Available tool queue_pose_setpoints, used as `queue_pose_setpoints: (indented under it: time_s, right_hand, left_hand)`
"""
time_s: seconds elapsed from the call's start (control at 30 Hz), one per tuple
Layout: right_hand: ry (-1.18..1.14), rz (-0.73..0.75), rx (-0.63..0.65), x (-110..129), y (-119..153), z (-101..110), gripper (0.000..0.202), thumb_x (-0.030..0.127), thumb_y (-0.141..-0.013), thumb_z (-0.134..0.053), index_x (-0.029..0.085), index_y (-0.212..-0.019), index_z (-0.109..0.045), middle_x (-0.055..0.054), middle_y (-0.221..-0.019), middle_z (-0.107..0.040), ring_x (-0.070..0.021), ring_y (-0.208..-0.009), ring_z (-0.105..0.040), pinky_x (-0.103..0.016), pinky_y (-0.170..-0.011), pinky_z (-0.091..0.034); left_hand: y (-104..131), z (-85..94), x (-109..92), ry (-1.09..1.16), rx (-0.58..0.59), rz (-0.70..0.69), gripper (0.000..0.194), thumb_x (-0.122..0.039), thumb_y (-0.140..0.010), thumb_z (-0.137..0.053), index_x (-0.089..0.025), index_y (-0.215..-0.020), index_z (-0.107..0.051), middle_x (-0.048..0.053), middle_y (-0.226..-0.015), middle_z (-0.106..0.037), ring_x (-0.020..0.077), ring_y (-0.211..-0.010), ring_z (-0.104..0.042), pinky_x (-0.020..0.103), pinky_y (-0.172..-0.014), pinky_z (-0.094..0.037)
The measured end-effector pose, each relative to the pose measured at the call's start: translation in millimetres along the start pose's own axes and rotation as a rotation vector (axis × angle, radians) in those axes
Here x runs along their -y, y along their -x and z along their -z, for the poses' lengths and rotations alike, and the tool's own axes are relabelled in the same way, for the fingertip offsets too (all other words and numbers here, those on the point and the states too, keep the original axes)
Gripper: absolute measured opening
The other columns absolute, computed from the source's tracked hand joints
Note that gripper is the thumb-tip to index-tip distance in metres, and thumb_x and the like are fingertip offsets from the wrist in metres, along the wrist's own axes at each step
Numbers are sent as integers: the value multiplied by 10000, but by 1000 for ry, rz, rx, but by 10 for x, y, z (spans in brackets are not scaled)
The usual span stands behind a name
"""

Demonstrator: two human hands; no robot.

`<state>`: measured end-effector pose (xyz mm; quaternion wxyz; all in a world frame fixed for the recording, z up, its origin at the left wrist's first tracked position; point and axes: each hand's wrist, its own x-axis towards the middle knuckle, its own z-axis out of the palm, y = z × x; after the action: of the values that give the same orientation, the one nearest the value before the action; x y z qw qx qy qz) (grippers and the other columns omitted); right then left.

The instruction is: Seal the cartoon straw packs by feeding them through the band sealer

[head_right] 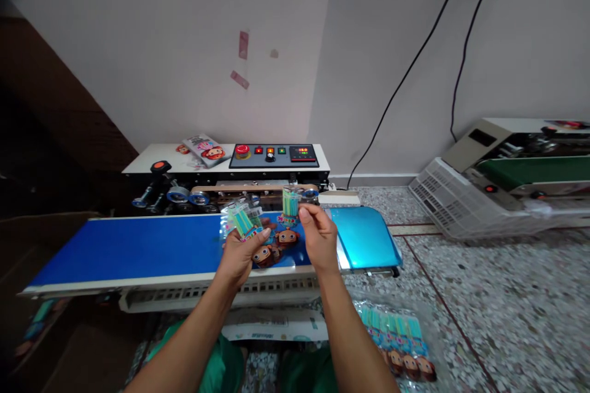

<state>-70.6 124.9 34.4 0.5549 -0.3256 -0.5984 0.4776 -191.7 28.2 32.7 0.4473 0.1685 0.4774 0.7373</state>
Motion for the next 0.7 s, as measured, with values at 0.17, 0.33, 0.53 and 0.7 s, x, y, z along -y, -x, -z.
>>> queue_pose_setpoints:
  time_s: [0.17,0.33,0.53,0.7]
  right_hand:
    - [30,64,-122,-20,-22,67,212,378,-787,-619,211,-888,-702,-30,-880,-699,-184,-831,-620,-325,-760,-473]
    - [67,46,-100,-46,-42,104,223,384,-804,-600,194,-887,-681,-32,-858,-689,-176,-810,-606,-307,-742,-466]
    - [198,-20,-61,-33,-109,324,266,413,-830,-556,182,-918,-656,-26,-858,-665,-156,-777,-578,-275,-711,-451]
    - [253,-9,-165,-103,-165,487,294,427,-810,-566,168,-914,-660,-41,-873,-670,-172,-803,-591,-299,-741,-456]
  left_hand:
    - [7,0,-22,1,31,23,397,-273,-583,-815,-125,-928,-686,100,-869,-737,251,-832,-694,360,-730,-553]
    - [0,9,-3,39,-21,19,407,-274,-555,-827,-126,-905,-680,83,-886,-717,229,-746,-686,383,-669,-566]
    - [-28,41,3,-1,-41,-14,441,-256,-564,-825,-126,-959,-677,35,-769,-703,154,-646,-656,288,-648,-525]
    - [-19,8,-26,0,-74,-12,414,-248,-524,-842,-123,-883,-680,28,-752,-716,136,-639,-645,262,-653,-502]
